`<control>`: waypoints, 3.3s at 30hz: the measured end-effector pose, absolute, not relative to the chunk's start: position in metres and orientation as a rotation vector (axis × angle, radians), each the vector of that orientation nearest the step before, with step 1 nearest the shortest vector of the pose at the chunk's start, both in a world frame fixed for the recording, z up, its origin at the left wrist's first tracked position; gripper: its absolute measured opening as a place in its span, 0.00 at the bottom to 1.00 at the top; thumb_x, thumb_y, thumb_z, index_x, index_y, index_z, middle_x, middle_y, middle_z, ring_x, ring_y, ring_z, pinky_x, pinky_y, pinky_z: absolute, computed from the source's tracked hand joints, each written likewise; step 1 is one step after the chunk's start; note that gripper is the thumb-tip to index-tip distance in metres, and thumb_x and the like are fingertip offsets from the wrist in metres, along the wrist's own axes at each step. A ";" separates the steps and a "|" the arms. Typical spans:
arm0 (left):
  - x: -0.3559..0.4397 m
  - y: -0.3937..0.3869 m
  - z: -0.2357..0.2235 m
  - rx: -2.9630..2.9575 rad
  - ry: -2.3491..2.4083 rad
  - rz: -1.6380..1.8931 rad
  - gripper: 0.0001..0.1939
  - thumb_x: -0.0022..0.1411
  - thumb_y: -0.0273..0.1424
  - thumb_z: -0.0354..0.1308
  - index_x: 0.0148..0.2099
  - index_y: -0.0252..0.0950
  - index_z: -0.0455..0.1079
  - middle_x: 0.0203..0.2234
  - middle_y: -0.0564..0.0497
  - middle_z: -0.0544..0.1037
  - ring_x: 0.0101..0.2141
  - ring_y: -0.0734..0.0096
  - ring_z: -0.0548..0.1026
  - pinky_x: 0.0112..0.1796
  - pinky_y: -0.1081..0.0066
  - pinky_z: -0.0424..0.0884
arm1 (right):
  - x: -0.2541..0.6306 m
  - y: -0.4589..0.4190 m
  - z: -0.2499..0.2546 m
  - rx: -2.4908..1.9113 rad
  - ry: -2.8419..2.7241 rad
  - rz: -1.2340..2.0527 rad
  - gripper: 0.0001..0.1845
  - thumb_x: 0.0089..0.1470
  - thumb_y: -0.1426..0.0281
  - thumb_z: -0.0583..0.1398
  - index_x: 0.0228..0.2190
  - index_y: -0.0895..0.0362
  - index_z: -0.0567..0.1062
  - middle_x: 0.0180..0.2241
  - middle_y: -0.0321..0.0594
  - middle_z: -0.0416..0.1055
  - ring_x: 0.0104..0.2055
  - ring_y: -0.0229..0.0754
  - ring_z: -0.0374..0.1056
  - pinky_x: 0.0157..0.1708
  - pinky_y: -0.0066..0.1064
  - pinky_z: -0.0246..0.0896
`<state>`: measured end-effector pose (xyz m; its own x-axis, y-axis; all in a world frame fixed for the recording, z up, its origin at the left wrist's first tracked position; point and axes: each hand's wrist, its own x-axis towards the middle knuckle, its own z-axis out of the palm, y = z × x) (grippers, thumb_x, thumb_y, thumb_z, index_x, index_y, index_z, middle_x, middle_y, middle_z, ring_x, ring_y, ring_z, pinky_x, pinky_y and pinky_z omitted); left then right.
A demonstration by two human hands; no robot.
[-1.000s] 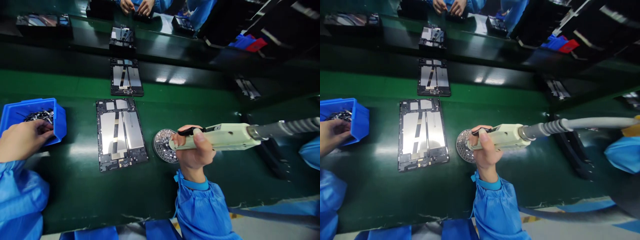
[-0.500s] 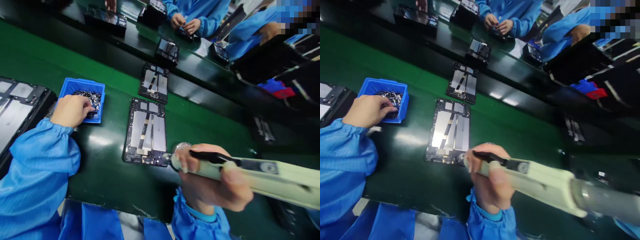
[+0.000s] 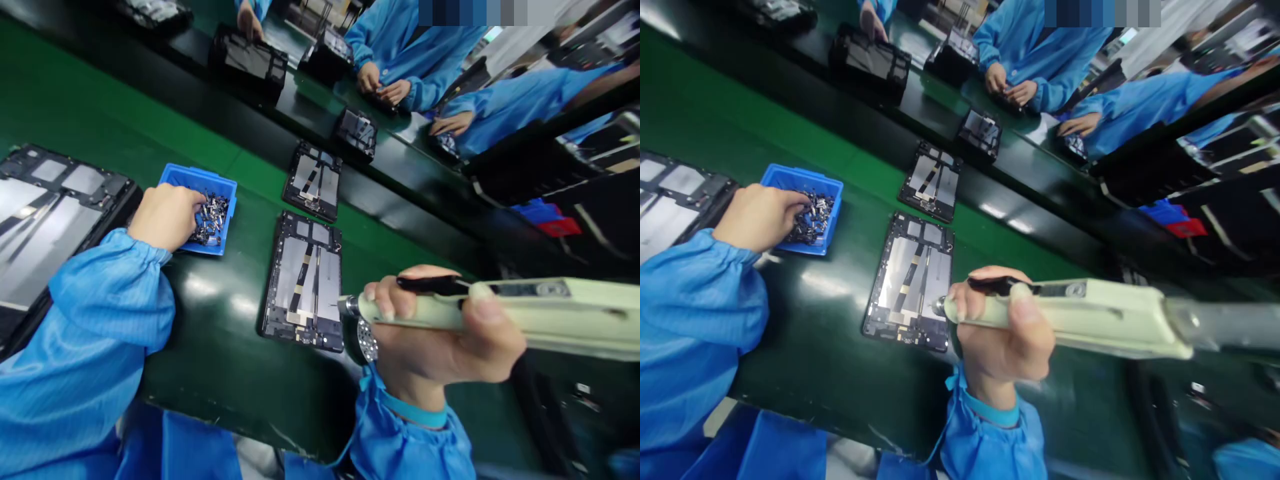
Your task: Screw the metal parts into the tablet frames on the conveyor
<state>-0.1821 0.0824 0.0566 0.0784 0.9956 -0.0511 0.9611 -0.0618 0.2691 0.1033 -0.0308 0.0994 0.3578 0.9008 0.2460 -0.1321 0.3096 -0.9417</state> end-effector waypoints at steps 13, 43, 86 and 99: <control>-0.191 0.093 0.059 1.549 1.591 0.841 0.16 0.61 0.34 0.61 0.47 0.33 0.83 0.32 0.47 0.85 0.24 0.67 0.77 0.31 0.68 0.76 | 0.093 0.032 0.116 -0.936 -0.816 0.876 0.16 0.39 0.56 0.66 0.21 0.56 0.82 0.09 0.35 0.59 0.11 0.40 0.56 0.17 0.34 0.56; -0.077 0.143 0.073 2.478 1.339 -0.465 0.07 0.63 0.25 0.64 0.39 0.39 0.83 0.36 0.45 0.85 0.41 0.56 0.82 0.43 0.67 0.72 | 0.126 0.043 0.137 -0.745 -0.554 0.847 0.11 0.42 0.61 0.69 0.21 0.57 0.81 0.10 0.32 0.59 0.14 0.38 0.58 0.15 0.32 0.53; -0.063 0.203 0.017 1.645 1.313 0.210 0.07 0.56 0.18 0.70 0.27 0.29 0.79 0.18 0.52 0.78 0.21 0.77 0.75 0.29 0.77 0.74 | 0.106 0.066 0.108 -0.806 -0.602 0.825 0.13 0.43 0.59 0.71 0.22 0.57 0.81 0.10 0.33 0.61 0.14 0.37 0.58 0.15 0.32 0.57; -0.060 0.199 0.026 1.743 1.264 0.130 0.13 0.55 0.17 0.69 0.22 0.34 0.74 0.17 0.56 0.74 0.24 0.71 0.79 0.44 0.68 0.80 | 0.049 0.143 0.058 -0.875 -0.869 0.819 0.16 0.49 0.58 0.71 0.21 0.55 0.76 0.13 0.30 0.66 0.14 0.36 0.61 0.18 0.31 0.63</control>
<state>-0.0596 0.1992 0.0258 0.4606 0.7858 -0.4127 0.6854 -0.0194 0.7279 0.0487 0.1433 0.0584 0.4076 0.8668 0.2873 -0.2353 0.4037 -0.8841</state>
